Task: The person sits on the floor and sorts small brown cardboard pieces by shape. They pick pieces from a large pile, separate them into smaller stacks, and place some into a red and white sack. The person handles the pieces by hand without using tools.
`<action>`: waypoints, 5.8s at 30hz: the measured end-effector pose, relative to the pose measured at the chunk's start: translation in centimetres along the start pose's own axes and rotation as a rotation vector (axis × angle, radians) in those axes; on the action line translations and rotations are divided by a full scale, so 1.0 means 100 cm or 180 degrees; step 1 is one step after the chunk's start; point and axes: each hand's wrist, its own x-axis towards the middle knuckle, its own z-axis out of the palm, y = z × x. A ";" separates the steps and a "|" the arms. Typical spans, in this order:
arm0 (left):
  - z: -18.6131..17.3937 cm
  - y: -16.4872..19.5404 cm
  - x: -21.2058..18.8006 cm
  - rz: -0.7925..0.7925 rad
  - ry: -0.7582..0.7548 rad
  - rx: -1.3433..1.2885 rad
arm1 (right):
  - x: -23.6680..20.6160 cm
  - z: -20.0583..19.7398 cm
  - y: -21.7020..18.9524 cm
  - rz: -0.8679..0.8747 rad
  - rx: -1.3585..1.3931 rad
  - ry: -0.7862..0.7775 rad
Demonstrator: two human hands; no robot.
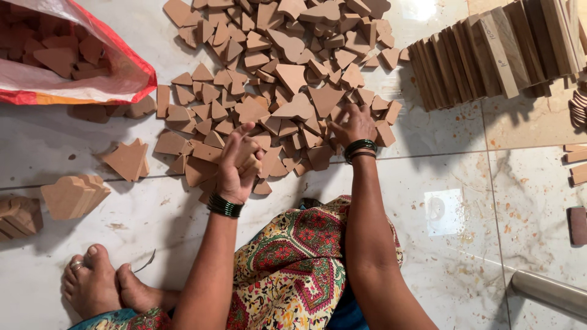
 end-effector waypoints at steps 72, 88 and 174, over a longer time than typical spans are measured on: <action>0.006 0.010 0.018 -0.0174 -0.0491 -0.0622 | 0.016 0.040 -0.123 -0.1959 0.0469 -0.0233; 0.020 0.021 0.014 -0.0101 -0.0501 -0.0702 | 0.031 -0.015 -0.105 -0.0806 0.4524 -0.1874; 0.016 0.017 0.015 -0.0064 -0.0464 -0.0340 | 0.087 -0.001 0.024 -0.0303 0.3361 0.0004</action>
